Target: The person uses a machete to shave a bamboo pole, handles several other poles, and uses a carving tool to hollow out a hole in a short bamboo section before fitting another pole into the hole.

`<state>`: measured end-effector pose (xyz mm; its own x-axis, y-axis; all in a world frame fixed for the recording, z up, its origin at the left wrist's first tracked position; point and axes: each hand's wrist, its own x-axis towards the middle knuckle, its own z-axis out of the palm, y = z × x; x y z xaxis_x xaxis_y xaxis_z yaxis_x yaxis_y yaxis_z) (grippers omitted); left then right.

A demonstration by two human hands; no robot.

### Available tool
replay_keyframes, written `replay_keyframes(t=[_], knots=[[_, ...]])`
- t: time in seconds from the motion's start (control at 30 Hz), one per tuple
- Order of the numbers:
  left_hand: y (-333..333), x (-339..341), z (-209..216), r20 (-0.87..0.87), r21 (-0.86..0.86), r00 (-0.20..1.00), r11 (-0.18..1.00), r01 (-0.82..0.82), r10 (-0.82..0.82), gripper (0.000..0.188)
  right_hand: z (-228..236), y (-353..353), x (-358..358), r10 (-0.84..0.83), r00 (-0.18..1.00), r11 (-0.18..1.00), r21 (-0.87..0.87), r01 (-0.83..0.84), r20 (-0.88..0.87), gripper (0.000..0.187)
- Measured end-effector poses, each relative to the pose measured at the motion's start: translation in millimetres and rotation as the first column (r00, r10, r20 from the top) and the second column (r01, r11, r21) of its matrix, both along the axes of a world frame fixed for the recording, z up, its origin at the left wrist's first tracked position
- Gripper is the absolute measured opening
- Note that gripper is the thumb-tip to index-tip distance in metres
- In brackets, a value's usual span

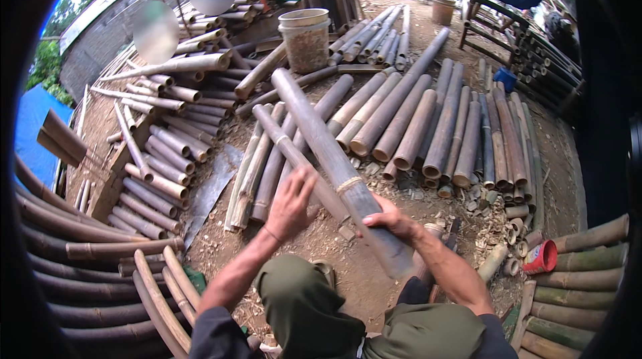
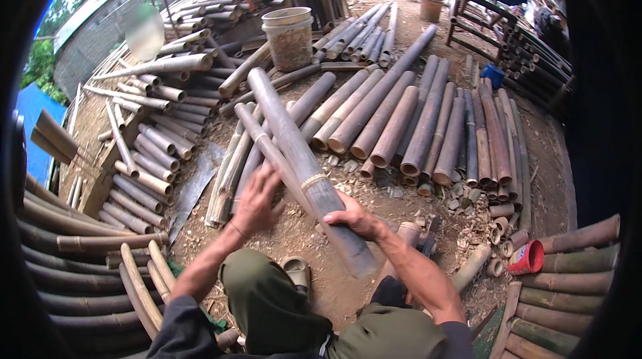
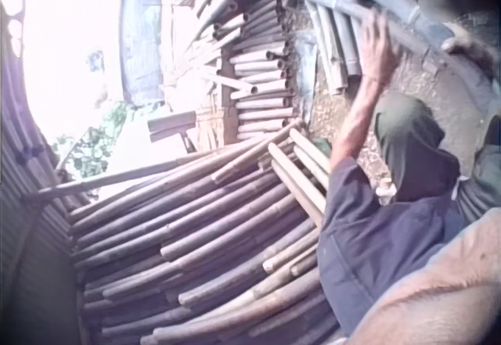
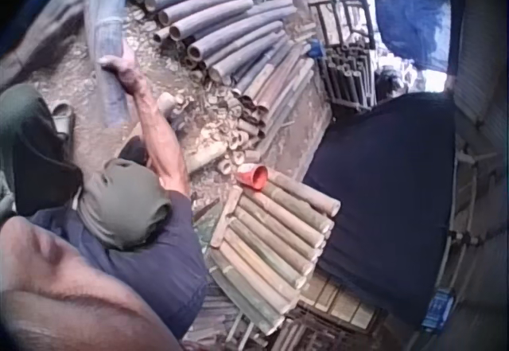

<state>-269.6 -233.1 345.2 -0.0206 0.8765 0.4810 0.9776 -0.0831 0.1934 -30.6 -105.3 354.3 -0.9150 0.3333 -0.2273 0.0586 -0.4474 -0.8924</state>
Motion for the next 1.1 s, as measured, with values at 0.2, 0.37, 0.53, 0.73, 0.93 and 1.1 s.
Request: replay_keyframes(t=[0.2, 0.37, 0.53, 0.73, 0.93, 1.1], knots=[[150.4, 55.6, 90.7, 0.032, -0.121, 0.794, 0.786, 0.606, -0.607, 0.079, 51.8, 72.1, 141.6, 0.126, 0.895, 0.865, -0.394, -0.311, -0.429, 0.079], [221.5, 160.3, 84.6, 0.672, -0.051, 0.626, 0.818, 0.572, -0.395, 0.084, 29.2, 111.5, 239.1, -0.541, 0.840, 0.839, -0.037, 0.542, 0.042, 0.067], [265.2, 243.0, 12.3, 0.954, 0.017, 0.262, 0.895, 0.446, -0.148, 0.083, -124.5, 93.9, 340.0, -0.623, 0.371, 0.772, 0.617, 0.151, 0.689, 0.063], [316.3, 295.5, -37.7, 0.895, 0.013, 0.435, 0.980, 0.200, -0.101, 0.071, -241.3, 54.9, 368.2, -0.621, 0.040, 0.784, 0.619, 0.050, 0.783, 0.078], [359.5, 331.0, -48.9, 0.938, 0.036, 0.331, 0.976, 0.214, -0.107, 0.078, -264.7, 71.7, 380.3, -0.645, 0.044, 0.689, 0.556, 0.465, 0.763, 0.067], [356.5, 313.4, -56.7, 0.954, 0.109, 0.251, 0.968, 0.226, -0.166, 0.079, -263.7, 114.9, 420.1, -0.794, 0.117, 0.449, 0.445, 0.775, 0.597, 0.048]])
